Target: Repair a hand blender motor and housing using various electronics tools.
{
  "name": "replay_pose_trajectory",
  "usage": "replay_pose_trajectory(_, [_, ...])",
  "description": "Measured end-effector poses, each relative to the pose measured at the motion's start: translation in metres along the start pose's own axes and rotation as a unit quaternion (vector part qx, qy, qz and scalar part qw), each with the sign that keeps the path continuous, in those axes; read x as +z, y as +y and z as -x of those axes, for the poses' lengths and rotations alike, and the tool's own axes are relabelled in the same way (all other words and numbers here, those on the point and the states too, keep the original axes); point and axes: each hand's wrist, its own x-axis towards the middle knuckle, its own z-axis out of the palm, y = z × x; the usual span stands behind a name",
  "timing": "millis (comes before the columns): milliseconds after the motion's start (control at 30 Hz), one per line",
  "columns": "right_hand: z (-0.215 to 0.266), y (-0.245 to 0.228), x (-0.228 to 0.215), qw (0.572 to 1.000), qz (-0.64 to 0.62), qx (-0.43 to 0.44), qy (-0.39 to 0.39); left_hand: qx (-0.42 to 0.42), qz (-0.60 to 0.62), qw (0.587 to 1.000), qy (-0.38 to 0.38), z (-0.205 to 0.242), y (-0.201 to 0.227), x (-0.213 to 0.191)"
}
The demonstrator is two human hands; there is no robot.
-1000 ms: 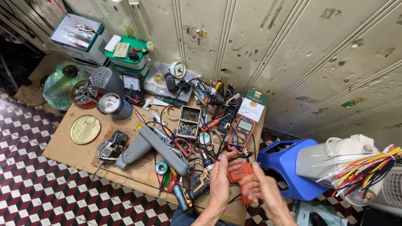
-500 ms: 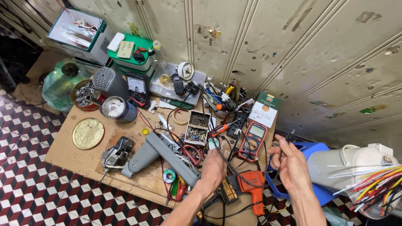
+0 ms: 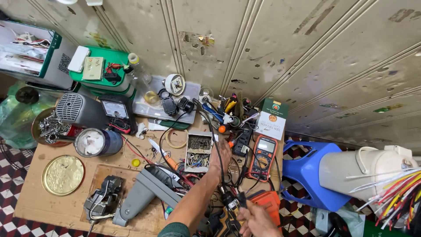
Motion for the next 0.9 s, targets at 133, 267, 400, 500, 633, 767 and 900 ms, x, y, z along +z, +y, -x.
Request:
replay_pose_trajectory(133, [-0.043,0.034,-0.008,0.925,0.371,-0.074,-0.048,-0.010,0.095,0.995,0.003,0.043,-0.035,-0.082])
replay_pose_trajectory(267, [0.000,-0.021,-0.008,0.918,0.322,-0.186,0.136,-0.131,0.484,0.858,-0.106,0.084,-0.044,-0.144])
replay_pose_trajectory(400, [0.045,-0.072,0.008,0.960,-0.055,-0.234,0.144,-0.169,0.887,0.428,-0.044,0.064,0.035,-0.053])
replay_pose_trajectory(500, [0.057,-0.087,0.016,0.910,0.097,-0.293,0.278,-0.130,0.980,0.145,-0.031,0.077,0.030,-0.097])
replay_pose_trajectory(633, [0.077,-0.109,-0.012,0.876,-0.004,-0.379,0.299,-0.114,0.989,0.083,-0.050,0.098,0.010,-0.121])
replay_pose_trajectory(767, [0.135,-0.180,-0.042,0.771,0.143,-0.483,0.390,-0.189,0.978,0.074,-0.040,0.136,-0.003,-0.092])
replay_pose_trajectory(900, [0.127,-0.252,-0.047,0.732,0.287,-0.519,0.336,-0.276,0.961,0.008,0.027,0.177,-0.003,-0.081])
